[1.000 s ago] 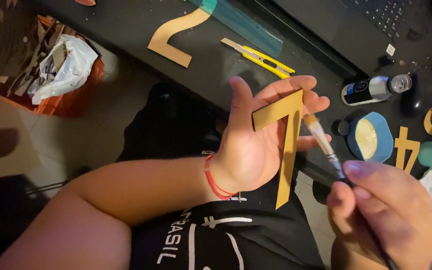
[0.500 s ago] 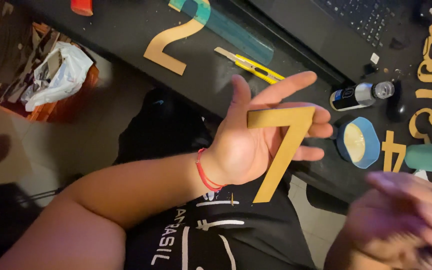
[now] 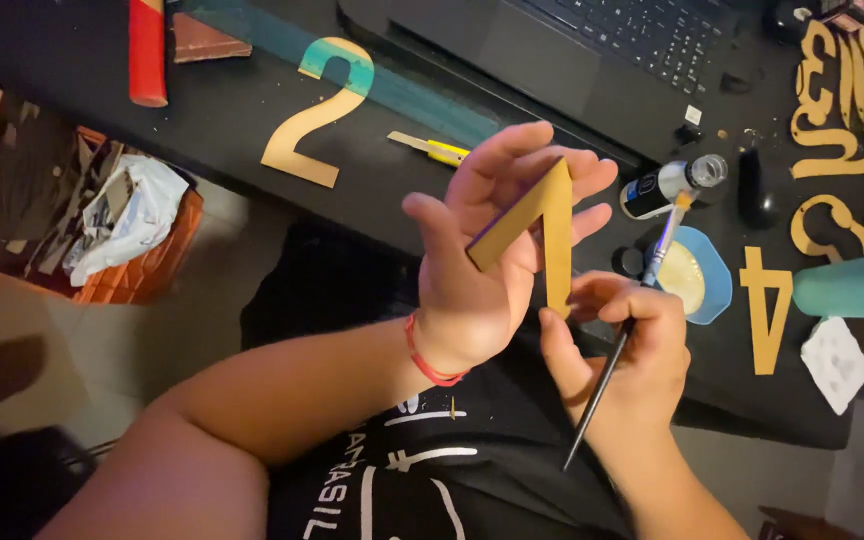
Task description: Painting wooden number cutouts using a paintbrush and liquid paint.
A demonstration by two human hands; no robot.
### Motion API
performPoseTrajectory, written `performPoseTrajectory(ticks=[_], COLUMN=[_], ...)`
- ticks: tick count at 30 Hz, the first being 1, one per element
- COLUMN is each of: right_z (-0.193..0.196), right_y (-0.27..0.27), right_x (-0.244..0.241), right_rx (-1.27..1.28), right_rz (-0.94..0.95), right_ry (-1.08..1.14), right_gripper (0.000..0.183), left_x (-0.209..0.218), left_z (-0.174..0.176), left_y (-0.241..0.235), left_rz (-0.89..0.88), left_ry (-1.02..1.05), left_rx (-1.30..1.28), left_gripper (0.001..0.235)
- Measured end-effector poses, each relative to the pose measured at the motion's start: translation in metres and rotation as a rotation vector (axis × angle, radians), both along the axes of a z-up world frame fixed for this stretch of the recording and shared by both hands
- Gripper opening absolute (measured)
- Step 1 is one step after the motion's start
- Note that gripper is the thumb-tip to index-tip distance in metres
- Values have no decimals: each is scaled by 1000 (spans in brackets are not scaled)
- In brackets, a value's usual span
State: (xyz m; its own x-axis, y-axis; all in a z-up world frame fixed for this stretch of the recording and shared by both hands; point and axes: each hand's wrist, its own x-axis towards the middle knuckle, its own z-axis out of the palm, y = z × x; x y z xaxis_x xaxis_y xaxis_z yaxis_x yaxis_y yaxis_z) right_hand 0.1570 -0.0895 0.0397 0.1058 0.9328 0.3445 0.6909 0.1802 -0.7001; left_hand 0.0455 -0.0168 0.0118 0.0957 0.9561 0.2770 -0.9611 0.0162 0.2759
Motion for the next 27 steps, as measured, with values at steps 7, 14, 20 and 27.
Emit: performPoseTrajectory(ticks=[7,14,20,27], right_z=[10,13,11,11], right_y=[4,5,5,-14], right_x=[2,6,7,18], right_rx=[23,52,54,292], right_rz=[-12,-4,-16,136], right_ry=[52,71,16,262], right_gripper=[40,36,37,20], left_x=[-10,-10,-20,-15], left_z=[21,-23,-3,-44], left_y=[3,-2,7,25], left_rz=[-97,-30,-202,-583], left_ry=[363,873,1009,401], left_rx=[89,139,208,109], left_gripper=[82,38,38,41])
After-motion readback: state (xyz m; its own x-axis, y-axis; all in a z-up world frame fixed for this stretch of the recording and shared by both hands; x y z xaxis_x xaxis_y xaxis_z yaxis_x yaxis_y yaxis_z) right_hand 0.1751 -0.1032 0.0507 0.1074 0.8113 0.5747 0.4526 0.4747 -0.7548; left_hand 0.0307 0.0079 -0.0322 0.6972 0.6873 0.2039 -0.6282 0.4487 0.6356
